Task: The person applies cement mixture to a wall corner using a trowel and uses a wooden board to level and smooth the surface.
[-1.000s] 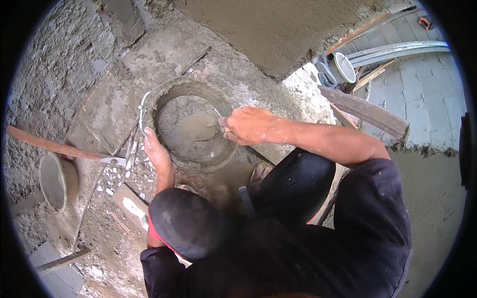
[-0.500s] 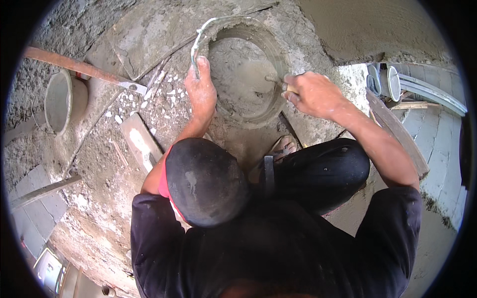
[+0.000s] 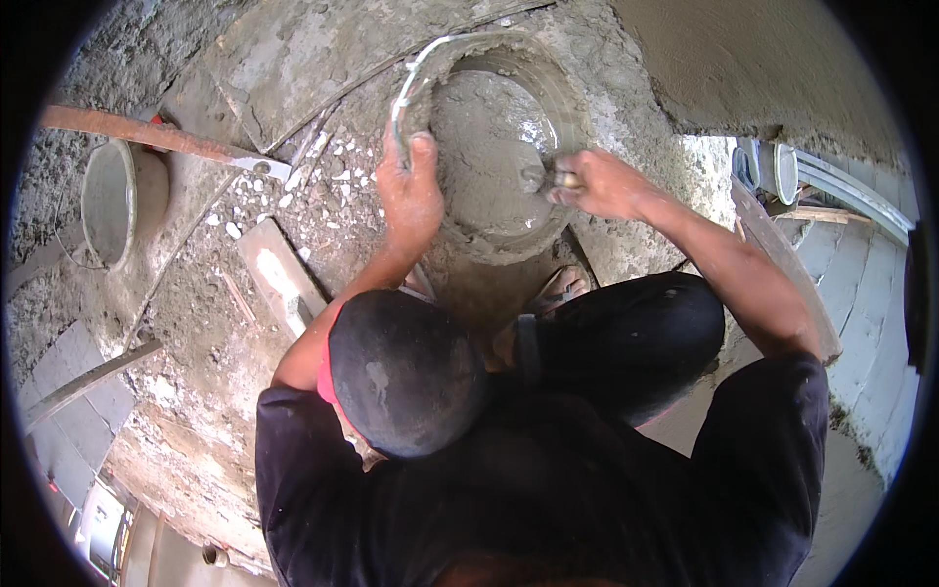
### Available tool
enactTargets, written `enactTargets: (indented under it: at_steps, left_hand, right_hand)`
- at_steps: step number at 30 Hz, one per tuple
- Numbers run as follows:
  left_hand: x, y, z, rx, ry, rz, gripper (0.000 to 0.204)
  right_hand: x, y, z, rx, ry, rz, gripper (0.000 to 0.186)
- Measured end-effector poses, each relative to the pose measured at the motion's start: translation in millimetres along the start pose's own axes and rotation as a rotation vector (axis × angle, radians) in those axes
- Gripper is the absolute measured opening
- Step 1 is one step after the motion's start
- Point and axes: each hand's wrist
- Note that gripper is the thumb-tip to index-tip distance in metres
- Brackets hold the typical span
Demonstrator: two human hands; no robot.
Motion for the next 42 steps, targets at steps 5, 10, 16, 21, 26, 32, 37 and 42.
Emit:
enactTargets:
  at_steps: [5, 10, 16, 21, 26, 32, 37, 42]
  left_hand:
    - [49, 5, 0, 0.081, 0.164, -0.006, 0.064]
    - [130, -3, -42, 0.322, 0.353, -0.044, 0.074]
    - [189, -90, -243, 0.627, 0.298, 0.117, 0.063]
    - [170, -132, -362, 0.646, 0.486, 0.311, 0.067]
    - [159, -118, -348, 0.696, 1.306, 0.630, 0.094]
    - [187, -72, -315, 0.742, 1.177, 0.758, 0.089]
    - [203, -64, -308, 0.706, 1.188, 0.802, 0.085]
    - [199, -68, -306, 0.682, 1.207, 0.801, 0.083]
  right_hand:
    - [-16, -24, -20, -0.043, 0.088, -0.020, 0.027]
    - [6, -46, 48, -0.166, -0.037, -0.152, 0.033]
    - [74, -107, 111, -0.209, 0.081, -0.233, 0.033]
    - [127, -151, 145, -0.296, 0.117, -0.300, 0.034]
    - [225, -218, 222, -0.325, 0.171, -0.110, 0.028]
    - [264, -293, 213, -0.160, 0.657, 0.361, 0.033]
    - [300, -315, 57, -0.706, 0.391, -0.296, 0.045]
    - [292, -365, 157, -0.962, 0.309, -0.181, 0.034]
Point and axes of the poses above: each hand's wrist, its own y-axis towards the middle knuckle, its own x-axis out of the back of the hand, z = x × y, and after that the axes turned 11 degrees about -x, right-handed
